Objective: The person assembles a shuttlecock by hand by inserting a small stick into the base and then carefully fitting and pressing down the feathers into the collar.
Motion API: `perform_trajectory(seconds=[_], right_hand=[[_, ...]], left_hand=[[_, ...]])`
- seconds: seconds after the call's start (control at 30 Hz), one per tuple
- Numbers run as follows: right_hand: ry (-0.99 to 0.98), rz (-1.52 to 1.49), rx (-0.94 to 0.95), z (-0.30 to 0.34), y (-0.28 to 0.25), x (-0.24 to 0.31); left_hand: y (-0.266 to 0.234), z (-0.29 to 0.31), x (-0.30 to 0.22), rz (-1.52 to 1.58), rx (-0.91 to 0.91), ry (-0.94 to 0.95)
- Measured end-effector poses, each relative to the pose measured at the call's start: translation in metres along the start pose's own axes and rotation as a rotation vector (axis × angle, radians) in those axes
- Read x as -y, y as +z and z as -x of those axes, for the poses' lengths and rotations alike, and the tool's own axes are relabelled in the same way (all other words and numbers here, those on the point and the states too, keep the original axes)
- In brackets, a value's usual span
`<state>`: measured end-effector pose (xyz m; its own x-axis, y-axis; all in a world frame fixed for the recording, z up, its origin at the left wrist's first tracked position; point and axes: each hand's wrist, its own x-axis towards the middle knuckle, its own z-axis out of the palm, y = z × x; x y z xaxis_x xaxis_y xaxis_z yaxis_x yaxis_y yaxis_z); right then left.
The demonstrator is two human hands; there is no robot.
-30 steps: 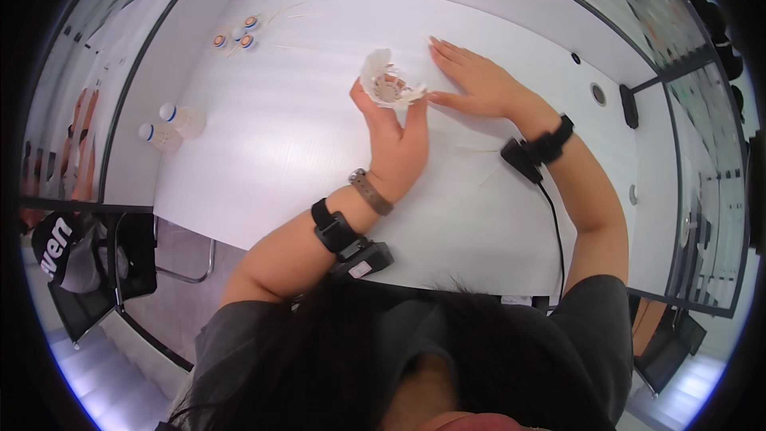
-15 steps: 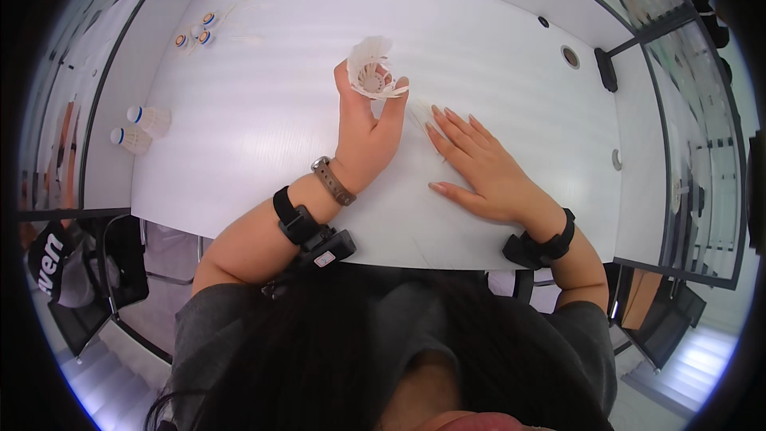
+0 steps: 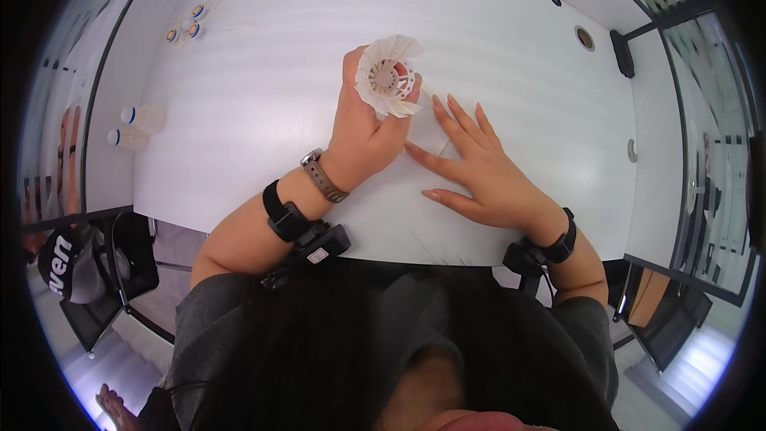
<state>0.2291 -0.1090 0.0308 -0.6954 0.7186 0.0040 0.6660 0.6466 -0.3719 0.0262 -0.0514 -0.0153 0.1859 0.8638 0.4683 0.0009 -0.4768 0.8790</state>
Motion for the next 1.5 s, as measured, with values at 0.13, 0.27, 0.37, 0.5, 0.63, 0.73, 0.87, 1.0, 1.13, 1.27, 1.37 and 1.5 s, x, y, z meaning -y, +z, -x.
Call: perform_trajectory(seconds=[0.13, 0.27, 0.37, 0.5, 0.63, 0.73, 0.87, 1.0, 1.13, 1.27, 1.37, 1.5], right_hand=[[0.047, -0.058, 0.024, 0.0, 0.0, -0.005], [0.052, -0.056, 0.011, 0.001, -0.005, -0.011], [0.033, -0.069, -0.005, 0.005, -0.006, -0.018], [-0.043, -0.069, -0.189, -0.001, -0.014, -0.016], [0.015, -0.011, -0.196, -0.01, -0.005, -0.006], [0.049, 0.013, -0.122, -0.01, 0.004, -0.007], [0.093, 0.03, -0.125, -0.01, 0.005, -0.009], [0.087, -0.001, -0.172, -0.007, 0.005, -0.011], [0.071, -0.076, -0.247, -0.004, 0.003, -0.016], [0.049, -0.06, -0.254, -0.004, -0.004, -0.009], [0.048, -0.083, -0.202, 0.0, -0.004, -0.005], [0.033, -0.053, -0.217, 0.003, -0.012, -0.003]], left_hand=[[-0.005, 0.003, 0.002, -0.011, 0.058, -0.02], [-0.01, 0.006, 0.005, -0.056, 0.149, 0.019], [-0.012, 0.004, -0.002, -0.103, 0.209, 0.042], [-0.013, 0.004, 0.001, -0.193, 0.244, 0.094], [-0.012, 0.006, 0.004, -0.132, 0.211, 0.04], [-0.012, 0.004, 0.003, -0.176, 0.213, 0.078], [-0.012, 0.004, -0.002, -0.112, 0.232, 0.014], [-0.01, 0.006, -0.002, -0.009, 0.213, -0.043], [-0.01, 0.005, 0.001, -0.039, 0.225, -0.012], [-0.007, 0.005, 0.002, 0.039, 0.161, -0.027], [-0.008, 0.002, -0.002, 0.007, 0.158, -0.051], [-0.007, 0.001, 0.0, -0.057, 0.189, -0.114]])
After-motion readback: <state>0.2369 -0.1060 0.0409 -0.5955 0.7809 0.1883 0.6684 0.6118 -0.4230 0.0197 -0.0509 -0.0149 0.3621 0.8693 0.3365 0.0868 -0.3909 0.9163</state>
